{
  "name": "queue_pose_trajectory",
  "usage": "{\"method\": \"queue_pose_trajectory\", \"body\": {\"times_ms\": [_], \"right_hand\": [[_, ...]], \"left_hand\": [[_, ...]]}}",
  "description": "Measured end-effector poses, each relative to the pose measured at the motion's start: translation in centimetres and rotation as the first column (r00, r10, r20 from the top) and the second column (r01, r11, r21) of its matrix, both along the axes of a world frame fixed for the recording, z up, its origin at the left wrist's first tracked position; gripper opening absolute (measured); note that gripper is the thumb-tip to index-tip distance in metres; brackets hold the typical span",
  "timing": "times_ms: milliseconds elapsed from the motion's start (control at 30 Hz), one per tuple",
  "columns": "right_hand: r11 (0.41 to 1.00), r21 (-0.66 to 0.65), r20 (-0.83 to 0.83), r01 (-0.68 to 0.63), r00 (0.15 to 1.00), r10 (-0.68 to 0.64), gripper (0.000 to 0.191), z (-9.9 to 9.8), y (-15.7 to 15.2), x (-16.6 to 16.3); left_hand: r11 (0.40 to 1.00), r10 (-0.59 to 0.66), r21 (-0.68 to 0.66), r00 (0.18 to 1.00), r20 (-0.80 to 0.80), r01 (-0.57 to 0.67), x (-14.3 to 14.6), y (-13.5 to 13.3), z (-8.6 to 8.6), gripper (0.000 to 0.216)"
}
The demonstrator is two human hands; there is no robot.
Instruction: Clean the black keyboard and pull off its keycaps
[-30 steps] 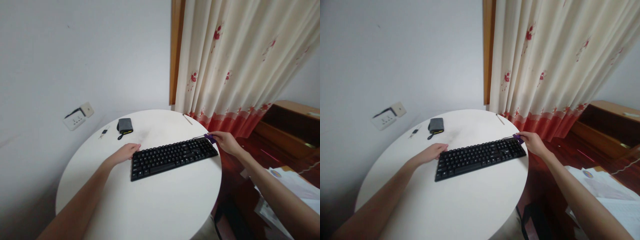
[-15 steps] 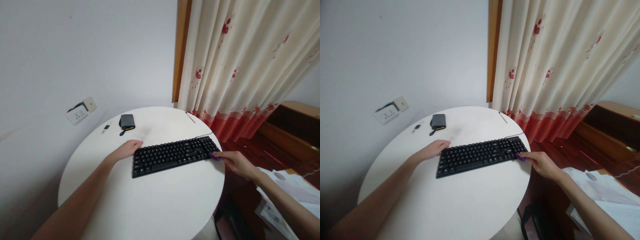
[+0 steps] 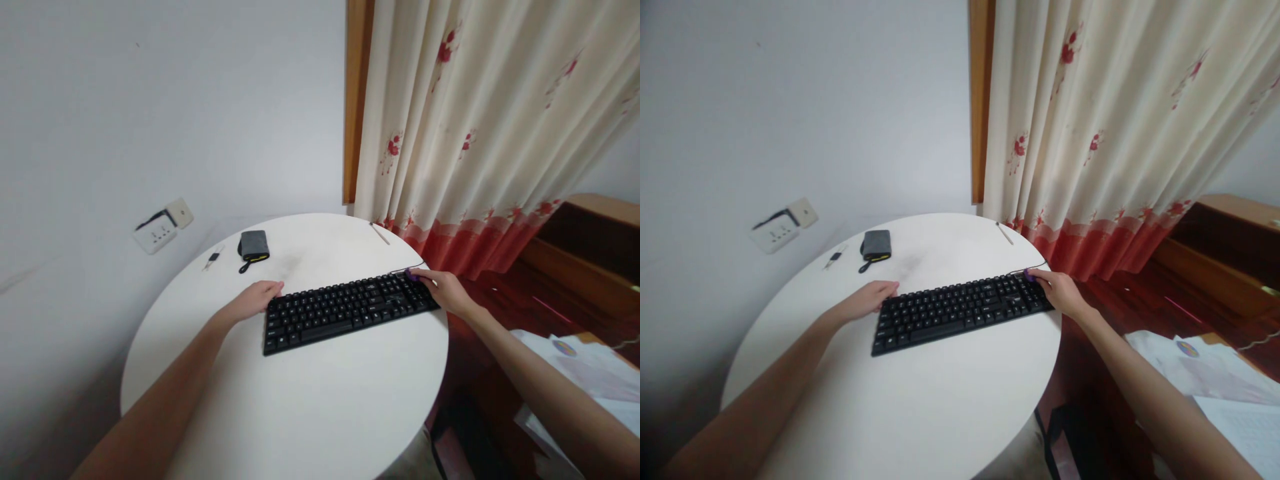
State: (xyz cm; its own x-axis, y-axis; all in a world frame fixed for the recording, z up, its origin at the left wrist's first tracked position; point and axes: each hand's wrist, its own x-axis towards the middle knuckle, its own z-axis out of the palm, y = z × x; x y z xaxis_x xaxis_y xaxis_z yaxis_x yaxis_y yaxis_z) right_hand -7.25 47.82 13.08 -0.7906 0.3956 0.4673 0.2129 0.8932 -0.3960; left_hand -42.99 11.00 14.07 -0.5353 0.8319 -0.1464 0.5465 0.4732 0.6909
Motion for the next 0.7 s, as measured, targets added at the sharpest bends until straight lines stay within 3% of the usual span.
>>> {"method": "queue_pose_trajectory", "body": {"times_ms": [167, 367, 467, 600, 700], "right_hand": [[0.999, 0.015, -0.06, 0.037, 0.998, -0.036, 0.033, -1.9, -2.9, 3.1], [0.998, 0.053, -0.092, 0.032, 0.995, -0.027, 0.032, -2.4, -5.7, 6.9], [0.989, 0.016, -0.167, 0.144, 0.976, -0.14, 0.03, -1.6, -5.1, 6.0], [0.957, -0.037, -0.221, 0.289, 0.931, -0.29, 0.033, -0.1, -3.5, 2.5], [0.966, -0.012, -0.168, 0.258, 0.952, -0.256, 0.033, 0.3, -2.6, -0.2]], "left_hand": [[1.0, -0.013, -0.01, 1.0, -0.022, 0.013, -0.1, 0.0, -0.1, 0.058], [1.0, -0.021, -0.025, 0.997, -0.077, 0.019, 0.2, 0.1, 0.4, 0.058], [0.999, -0.015, -0.031, 0.998, -0.063, 0.013, 0.4, 0.1, 0.5, 0.059], [1.0, -0.008, -0.007, 0.999, -0.054, 0.008, 0.4, 0.0, 0.5, 0.06], [1.0, -0.01, 0.006, 1.0, -0.025, 0.01, 0.3, -0.1, 0.4, 0.061]]}}
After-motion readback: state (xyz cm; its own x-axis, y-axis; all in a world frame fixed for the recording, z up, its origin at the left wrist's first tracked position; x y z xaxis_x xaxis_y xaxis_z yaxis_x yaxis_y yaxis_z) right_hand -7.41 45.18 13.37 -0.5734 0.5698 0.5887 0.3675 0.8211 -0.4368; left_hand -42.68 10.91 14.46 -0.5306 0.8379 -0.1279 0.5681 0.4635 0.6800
